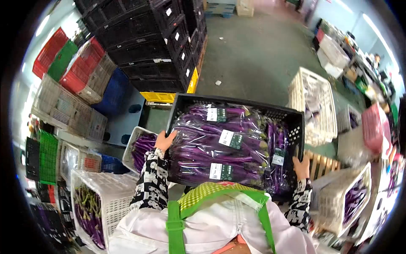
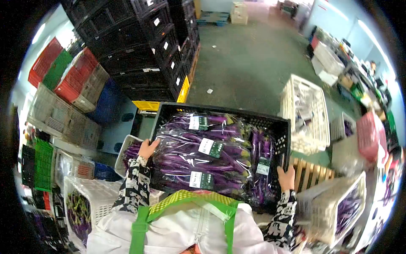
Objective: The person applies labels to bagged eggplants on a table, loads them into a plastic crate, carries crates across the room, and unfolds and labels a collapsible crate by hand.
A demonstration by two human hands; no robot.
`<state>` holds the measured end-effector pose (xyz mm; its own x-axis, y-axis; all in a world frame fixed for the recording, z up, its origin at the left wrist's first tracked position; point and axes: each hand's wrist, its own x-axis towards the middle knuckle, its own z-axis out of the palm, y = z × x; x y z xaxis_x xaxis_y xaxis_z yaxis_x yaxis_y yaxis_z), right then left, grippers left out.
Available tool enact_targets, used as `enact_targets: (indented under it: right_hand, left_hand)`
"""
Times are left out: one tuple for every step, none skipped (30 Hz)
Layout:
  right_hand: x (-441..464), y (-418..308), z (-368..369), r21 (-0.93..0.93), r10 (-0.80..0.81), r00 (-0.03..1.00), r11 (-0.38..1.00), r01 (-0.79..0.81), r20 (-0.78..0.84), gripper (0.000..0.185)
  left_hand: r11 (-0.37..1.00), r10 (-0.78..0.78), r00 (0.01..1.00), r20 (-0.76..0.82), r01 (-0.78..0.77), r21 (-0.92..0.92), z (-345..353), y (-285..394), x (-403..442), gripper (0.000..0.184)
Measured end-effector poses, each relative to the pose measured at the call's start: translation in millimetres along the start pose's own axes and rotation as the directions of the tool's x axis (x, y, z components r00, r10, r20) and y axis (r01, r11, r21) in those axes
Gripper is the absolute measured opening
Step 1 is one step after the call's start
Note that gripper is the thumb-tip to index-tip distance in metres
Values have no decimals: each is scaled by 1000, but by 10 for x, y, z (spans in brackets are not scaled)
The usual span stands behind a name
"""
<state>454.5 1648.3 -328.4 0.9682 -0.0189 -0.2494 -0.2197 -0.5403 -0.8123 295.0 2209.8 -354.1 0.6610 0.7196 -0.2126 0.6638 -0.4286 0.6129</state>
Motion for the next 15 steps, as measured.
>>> enact_targets:
  right_hand:
    - [196, -154, 21, 18, 3, 1000, 1000, -3, -26, 27]
    - [443, -172, 15, 20, 38, 999, 999, -37, -22, 26]
    - [535, -108, -45, 51, 4, 1000, 999, -3, -21, 23]
    - [566, -389, -104, -55, 4, 999, 998, -6, -33, 21]
    - [699, -448, -144, -32, 137, 989, 990, -139, -57, 21]
    - [753, -548, -185, 28, 97, 995, 995, -96, -18, 23]
    - [1006, -347, -229, 142, 1, 1000, 990, 0, -7, 27]
    - [1103, -393, -307, 156, -91, 994, 983, 100, -59, 16]
    - [1252, -452, -398, 110, -44, 995, 993, 53, -87, 17]
    - [622, -220, -102, 101, -46, 981, 993, 65, -186, 20]
    - [590, -184, -128, 94, -55, 980, 993, 74, -192, 21]
    - [731, -144, -194, 82, -54, 980, 994, 71, -191, 22]
    - [755, -166, -213, 25, -16, 986, 999, 21, -167, 35]
    - [796, -196, -239, 0, 23, 986, 1000, -23, -163, 36]
    - [1017, 116, -315, -56, -59, 979, 997, 49, -195, 35]
  left_hand:
    - [993, 105, 994, -22, -106, -52, 80, 153, 266, 59]
    - [974, 196, 980, -47, -200, -104, 181, 316, 474, 58]
    - [972, 122, 992, 26, -114, -206, 16, 887, 301, 54]
    - [967, 132, 991, 36, -121, -226, 44, 1063, 482, 52]
    - [988, 123, 971, 204, -100, -119, -16, 1282, 671, 53]
    - [964, 220, 971, 94, -201, -173, 171, 1267, 870, 64]
    - [962, 228, 973, -24, -229, -149, 292, 1421, 973, 69]
    - [991, 122, 990, 64, -119, -58, 378, 1541, 1131, 74]
    - [994, 109, 991, 72, -109, 1, 514, 1622, 1286, 77]
    - [988, 151, 983, 106, -145, -60, 459, 1115, 1206, 79]
    - [986, 160, 982, 102, -155, -59, 484, 1088, 1229, 80]
    - [987, 160, 981, 108, -155, -53, 576, 1142, 1328, 81]
    - [989, 147, 985, 89, -143, -46, 616, 1156, 1355, 82]
    - [991, 128, 989, 70, -126, -40, 663, 1174, 1392, 83]
    - [990, 131, 986, 105, -125, -63, 661, 1197, 1445, 83]
